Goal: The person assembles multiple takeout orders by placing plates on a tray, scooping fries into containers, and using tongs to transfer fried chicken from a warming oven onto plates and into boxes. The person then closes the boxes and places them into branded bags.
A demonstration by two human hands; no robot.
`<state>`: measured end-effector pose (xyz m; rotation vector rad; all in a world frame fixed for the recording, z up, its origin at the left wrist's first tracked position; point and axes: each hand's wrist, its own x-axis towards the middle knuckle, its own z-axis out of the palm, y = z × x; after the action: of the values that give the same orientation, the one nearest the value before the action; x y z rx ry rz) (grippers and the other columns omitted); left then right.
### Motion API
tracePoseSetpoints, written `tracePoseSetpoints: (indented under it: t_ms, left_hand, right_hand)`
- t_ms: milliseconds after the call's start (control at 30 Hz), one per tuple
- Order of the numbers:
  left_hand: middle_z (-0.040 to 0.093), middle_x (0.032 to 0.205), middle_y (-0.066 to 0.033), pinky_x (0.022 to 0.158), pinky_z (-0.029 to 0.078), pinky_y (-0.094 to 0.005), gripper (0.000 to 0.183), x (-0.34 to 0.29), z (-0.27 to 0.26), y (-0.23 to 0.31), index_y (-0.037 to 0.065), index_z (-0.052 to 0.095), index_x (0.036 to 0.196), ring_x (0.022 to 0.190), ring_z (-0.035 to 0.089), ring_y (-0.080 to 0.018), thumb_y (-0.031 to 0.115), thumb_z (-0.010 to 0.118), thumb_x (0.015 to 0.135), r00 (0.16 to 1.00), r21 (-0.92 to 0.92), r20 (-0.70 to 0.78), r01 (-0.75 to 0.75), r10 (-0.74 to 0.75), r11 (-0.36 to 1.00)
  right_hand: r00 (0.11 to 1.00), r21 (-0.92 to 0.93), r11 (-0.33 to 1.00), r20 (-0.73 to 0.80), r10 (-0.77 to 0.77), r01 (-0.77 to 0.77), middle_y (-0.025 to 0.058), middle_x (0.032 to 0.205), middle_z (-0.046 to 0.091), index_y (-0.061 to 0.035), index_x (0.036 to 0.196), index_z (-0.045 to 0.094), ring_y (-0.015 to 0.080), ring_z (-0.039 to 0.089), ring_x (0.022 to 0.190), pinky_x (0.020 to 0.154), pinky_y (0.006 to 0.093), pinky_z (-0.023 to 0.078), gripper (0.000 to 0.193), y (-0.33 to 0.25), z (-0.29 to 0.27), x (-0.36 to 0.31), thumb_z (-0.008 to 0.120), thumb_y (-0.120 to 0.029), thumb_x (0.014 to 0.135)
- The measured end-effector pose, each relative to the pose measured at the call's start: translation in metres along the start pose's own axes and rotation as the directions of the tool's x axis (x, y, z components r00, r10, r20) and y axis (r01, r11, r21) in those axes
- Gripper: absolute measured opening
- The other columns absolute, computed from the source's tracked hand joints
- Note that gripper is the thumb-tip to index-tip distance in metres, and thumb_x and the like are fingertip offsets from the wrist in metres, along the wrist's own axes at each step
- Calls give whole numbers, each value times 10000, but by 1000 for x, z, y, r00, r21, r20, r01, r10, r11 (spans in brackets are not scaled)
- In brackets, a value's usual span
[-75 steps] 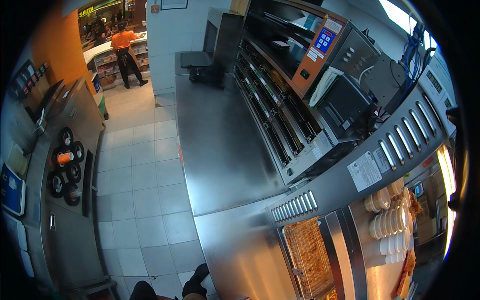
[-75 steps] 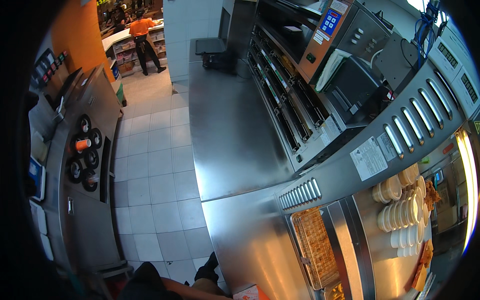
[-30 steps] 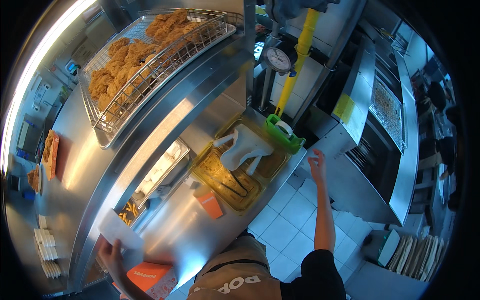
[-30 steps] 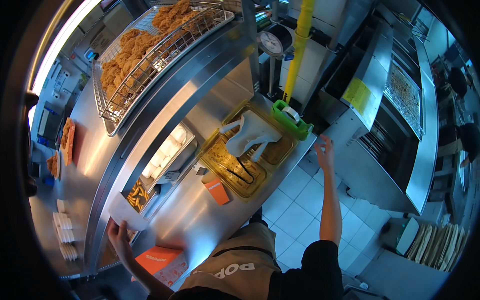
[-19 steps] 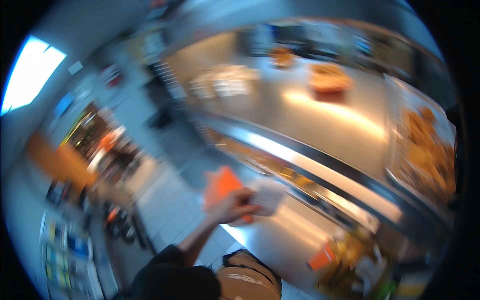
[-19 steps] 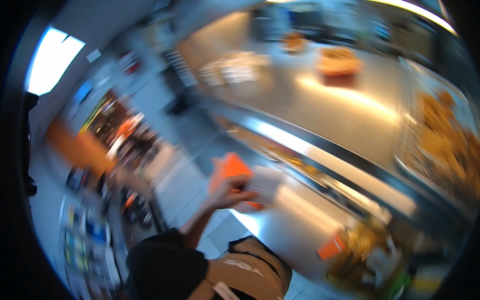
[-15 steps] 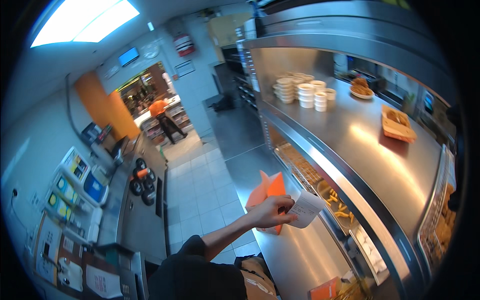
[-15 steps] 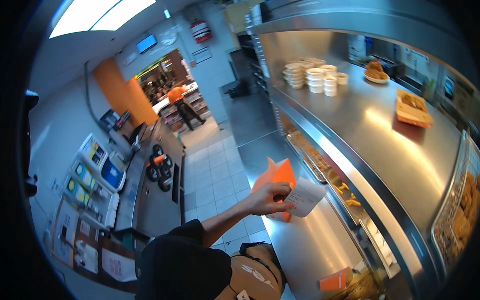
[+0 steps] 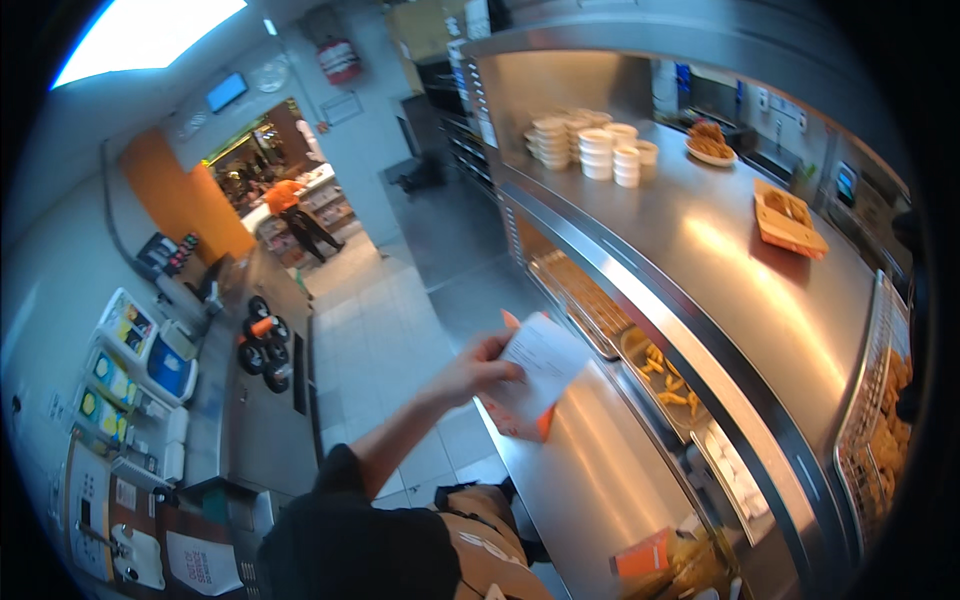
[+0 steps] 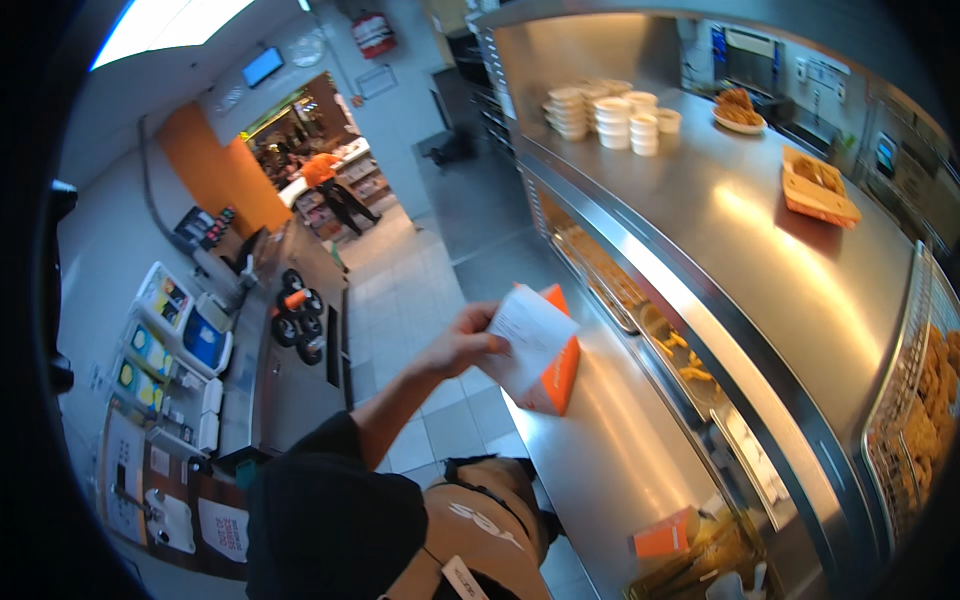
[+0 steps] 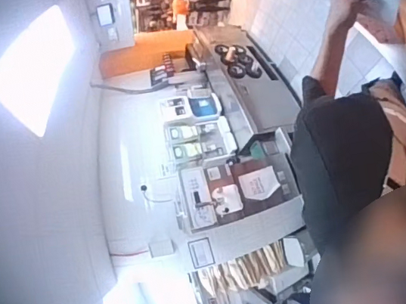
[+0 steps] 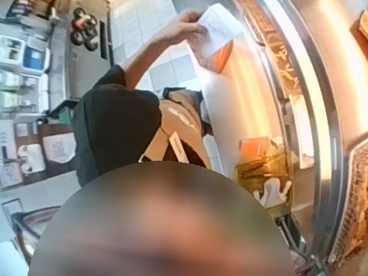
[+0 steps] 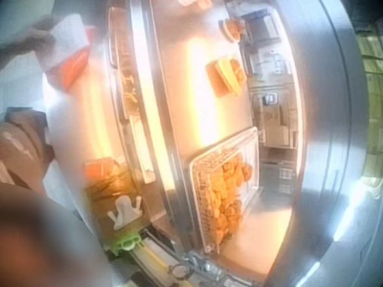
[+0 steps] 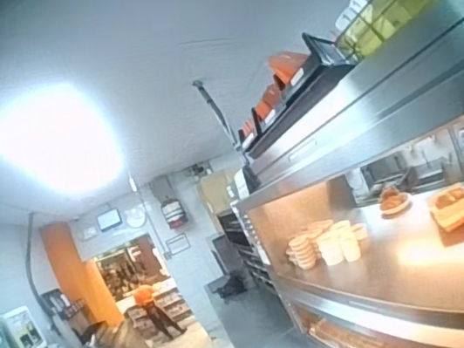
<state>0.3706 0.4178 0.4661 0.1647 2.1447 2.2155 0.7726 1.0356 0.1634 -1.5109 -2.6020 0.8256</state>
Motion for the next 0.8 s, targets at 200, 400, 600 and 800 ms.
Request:
tracePoseSetpoints:
  t_ms: [200, 400, 600, 800]
  left_hand:
    - [695, 1012, -121, 753, 555, -263, 395, 8, -42, 0, -75, 649, 1158, 825, 673, -154, 29, 580, 783, 991, -125, 101, 99, -87, 987]
    - [683, 1096, -128, 875, 528, -298, 438, 26, -52, -38, -92, 618, 1221, 942, 656, -168, 5, 559, 798, 812, -25, 479, 394, -335, 919]
    - [676, 1080, -120, 843, 512, -264, 519, 36, -93, -76, -91, 606, 1252, 967, 631, -152, 11, 616, 743, 467, 116, 800, 496, -377, 860]
    - [691, 1023, -119, 750, 519, -263, 562, 63, -214, -89, -95, 604, 1257, 856, 628, -132, 15, 606, 706, 225, 183, 908, 548, -354, 817]
  right_hand:
    - [981, -7, 996, -177, 81, -84, 91, 860, 664, 90, 1065, 657, 206, 600, 783, 702, 332, 513, 341, 2, -42, -74, 657, -222, 927]
    - [838, 655, 652, 53, -543, 382, 49, 784, 661, -42, 880, 700, 99, 564, 620, 594, 259, 471, 193, -211, -34, -116, 701, -234, 867]
    - [189, 882, 345, 297, -936, 322, 106, 794, 717, -60, 1069, 743, 137, 670, 626, 567, 243, 503, 270, -508, 54, -204, 779, -60, 802]
    - [164, 732, 558, 542, -824, 390, 49, 740, 702, -72, 1312, 578, 92, 662, 623, 575, 227, 490, 551, -661, 129, -322, 779, -27, 800]
